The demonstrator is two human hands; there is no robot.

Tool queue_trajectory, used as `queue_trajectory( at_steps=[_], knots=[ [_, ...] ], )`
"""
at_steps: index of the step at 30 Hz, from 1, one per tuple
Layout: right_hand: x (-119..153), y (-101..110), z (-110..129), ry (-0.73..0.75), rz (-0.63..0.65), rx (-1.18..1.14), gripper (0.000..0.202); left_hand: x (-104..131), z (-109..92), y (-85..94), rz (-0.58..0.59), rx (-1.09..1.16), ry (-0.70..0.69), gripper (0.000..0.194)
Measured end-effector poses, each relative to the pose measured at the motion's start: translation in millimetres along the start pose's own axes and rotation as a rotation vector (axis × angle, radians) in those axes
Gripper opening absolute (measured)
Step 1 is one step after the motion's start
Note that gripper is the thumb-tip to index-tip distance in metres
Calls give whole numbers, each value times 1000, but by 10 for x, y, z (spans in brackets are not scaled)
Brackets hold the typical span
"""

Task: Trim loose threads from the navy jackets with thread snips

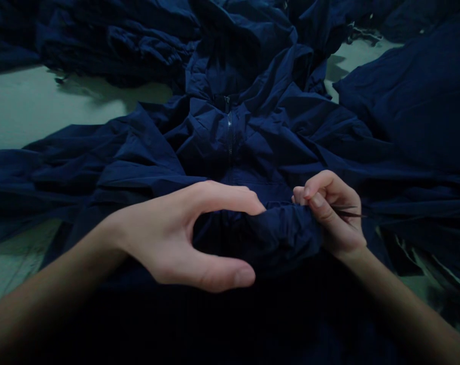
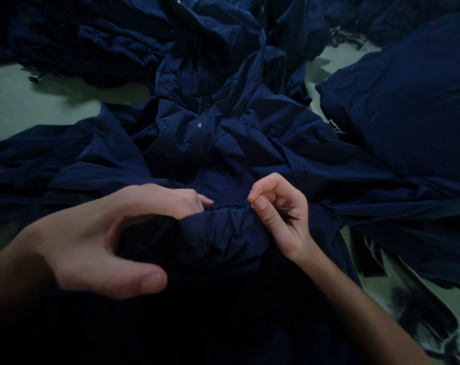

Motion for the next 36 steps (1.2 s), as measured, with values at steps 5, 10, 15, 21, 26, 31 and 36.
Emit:
queue_trajectory(
  at_steps=[5,10,15,21,26,31,36],
  knots=[
    [-43,-44,180,85,49,237,7,-3,-23,33,-6,-31,-109,24],
    [-9,-126,614,341,-2,607,20,-9,66,-31,-124,-290,81,24],
    [152,-486,607,371,233,765,34,3,15,-71,-287,-420,148,31],
    [65,-318,561,119,43,444,10,25,66,-30,-137,-360,171,37],
    [-11,-214,469,-34,21,237,22,91,14,95,-182,-412,175,36],
    [-3,-227,290,-145,60,117,28,84,72,25,-161,-339,246,21],
    [27,-232,218,-191,73,37,26,70,156,-29,-148,-233,327,29]
  ],
)
Point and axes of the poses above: each hand's wrist, its own x-axis away from the middle knuckle, its own y-axis out of the back of the hand, z = x × y, the point moved 8 cm from there along -x, towards the middle knuckle, and after that the axes turned 9 degrees about x, right-handed, at the moved point
